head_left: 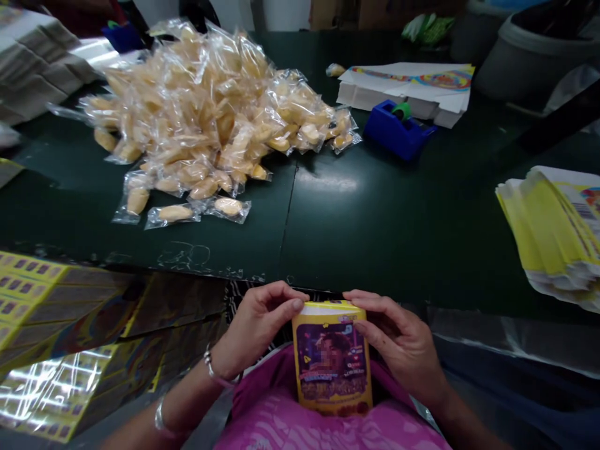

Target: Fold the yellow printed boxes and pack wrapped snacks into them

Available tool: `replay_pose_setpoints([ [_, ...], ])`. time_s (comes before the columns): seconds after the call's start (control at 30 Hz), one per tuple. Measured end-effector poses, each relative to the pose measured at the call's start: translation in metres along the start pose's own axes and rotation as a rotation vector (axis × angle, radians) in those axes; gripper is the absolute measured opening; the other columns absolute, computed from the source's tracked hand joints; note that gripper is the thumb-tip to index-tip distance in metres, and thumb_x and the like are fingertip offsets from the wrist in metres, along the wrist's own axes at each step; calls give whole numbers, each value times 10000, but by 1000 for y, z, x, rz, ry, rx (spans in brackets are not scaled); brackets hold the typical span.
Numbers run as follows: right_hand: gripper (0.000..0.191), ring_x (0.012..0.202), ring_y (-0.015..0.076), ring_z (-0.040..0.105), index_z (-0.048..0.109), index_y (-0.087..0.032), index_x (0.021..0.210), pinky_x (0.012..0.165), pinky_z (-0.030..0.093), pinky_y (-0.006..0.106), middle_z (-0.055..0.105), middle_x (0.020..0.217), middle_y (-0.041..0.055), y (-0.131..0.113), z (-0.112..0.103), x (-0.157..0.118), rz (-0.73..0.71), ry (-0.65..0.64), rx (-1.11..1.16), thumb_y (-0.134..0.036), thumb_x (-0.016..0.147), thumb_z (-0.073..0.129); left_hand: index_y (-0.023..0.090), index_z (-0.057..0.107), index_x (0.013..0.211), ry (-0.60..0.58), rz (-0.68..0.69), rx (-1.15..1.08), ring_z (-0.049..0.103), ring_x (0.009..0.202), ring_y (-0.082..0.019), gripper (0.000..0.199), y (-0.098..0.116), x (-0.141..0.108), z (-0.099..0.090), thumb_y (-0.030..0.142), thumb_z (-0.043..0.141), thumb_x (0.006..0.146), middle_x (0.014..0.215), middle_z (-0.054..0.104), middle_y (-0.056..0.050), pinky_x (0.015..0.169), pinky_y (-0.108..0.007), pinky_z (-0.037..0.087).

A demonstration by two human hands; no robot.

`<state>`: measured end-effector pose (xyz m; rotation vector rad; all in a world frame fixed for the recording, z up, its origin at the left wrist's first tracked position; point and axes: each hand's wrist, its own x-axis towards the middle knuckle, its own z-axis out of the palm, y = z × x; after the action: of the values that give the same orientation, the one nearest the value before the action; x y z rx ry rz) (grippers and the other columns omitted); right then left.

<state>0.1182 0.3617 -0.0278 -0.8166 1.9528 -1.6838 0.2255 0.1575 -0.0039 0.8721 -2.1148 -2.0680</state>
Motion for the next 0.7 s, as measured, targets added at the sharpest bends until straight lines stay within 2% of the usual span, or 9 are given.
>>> replay_pose_setpoints([
  [0.13, 142, 1058, 194, 678, 699, -268, 1010, 885, 574, 285, 728, 1098, 40, 2, 0, 0, 15, 15, -8, -204, 888, 666, 184, 739, 812, 92, 123, 207, 691, 708, -161, 196, -10, -10, 10, 319, 605, 859, 826, 770, -44, 613, -214, 530],
  [0.23, 133, 1079, 224, 670, 700, -254, 1011, 888, 578, 327, 722, 1117, 61, 3, 1, -3, 40, 9, -17, -220, 887, 665, 199, 727, 983, 146, 239, 344, 728, 882, -178, 214, -24, -26, 17, 279, 543, 908, 1003, 772, -52, 777, -232, 562],
  [0.33, 132, 1082, 230, 665, 702, -254, 1015, 910, 562, 351, 717, 1128, 65, 3, 3, -7, 46, 9, -14, -226, 897, 650, 200, 700, 1085, 183, 319, 361, 686, 1078, -198, 239, -34, -39, 18, 242, 569, 890, 1175, 724, -75, 940, -258, 527],
  [0.43, 85, 1026, 208, 675, 705, -255, 958, 853, 563, 304, 717, 1086, 52, 0, 5, -7, 30, 30, 42, -226, 894, 657, 214, 723, 962, 137, 226, 221, 705, 1007, -188, 153, -31, -38, 14, 273, 611, 876, 1098, 747, -58, 884, -243, 548],
  [0.53, 38, 902, 178, 684, 698, -250, 913, 756, 555, 249, 713, 980, 32, -4, 5, -2, 29, 47, 105, -236, 882, 681, 221, 739, 894, 74, 135, 64, 708, 882, -176, 178, -20, -30, 10, 351, 619, 873, 966, 753, -42, 771, -226, 568],
  [0.63, 87, 876, 179, 675, 720, -254, 962, 780, 539, 262, 707, 954, 33, -6, 4, 0, -14, 12, 72, -252, 892, 670, 240, 778, 914, 63, 116, 34, 686, 1000, -206, 241, -18, -27, 10, 410, 615, 865, 1040, 751, -53, 873, -261, 553],
  [0.7, 103, 900, 192, 672, 742, -264, 933, 817, 529, 282, 706, 963, 35, -6, 5, -2, -20, 24, 52, -261, 907, 643, 254, 790, 926, 74, 50, 40, 668, 1081, -233, 291, -23, -30, 12, 470, 609, 856, 1115, 743, -58, 944, -293, 532],
])
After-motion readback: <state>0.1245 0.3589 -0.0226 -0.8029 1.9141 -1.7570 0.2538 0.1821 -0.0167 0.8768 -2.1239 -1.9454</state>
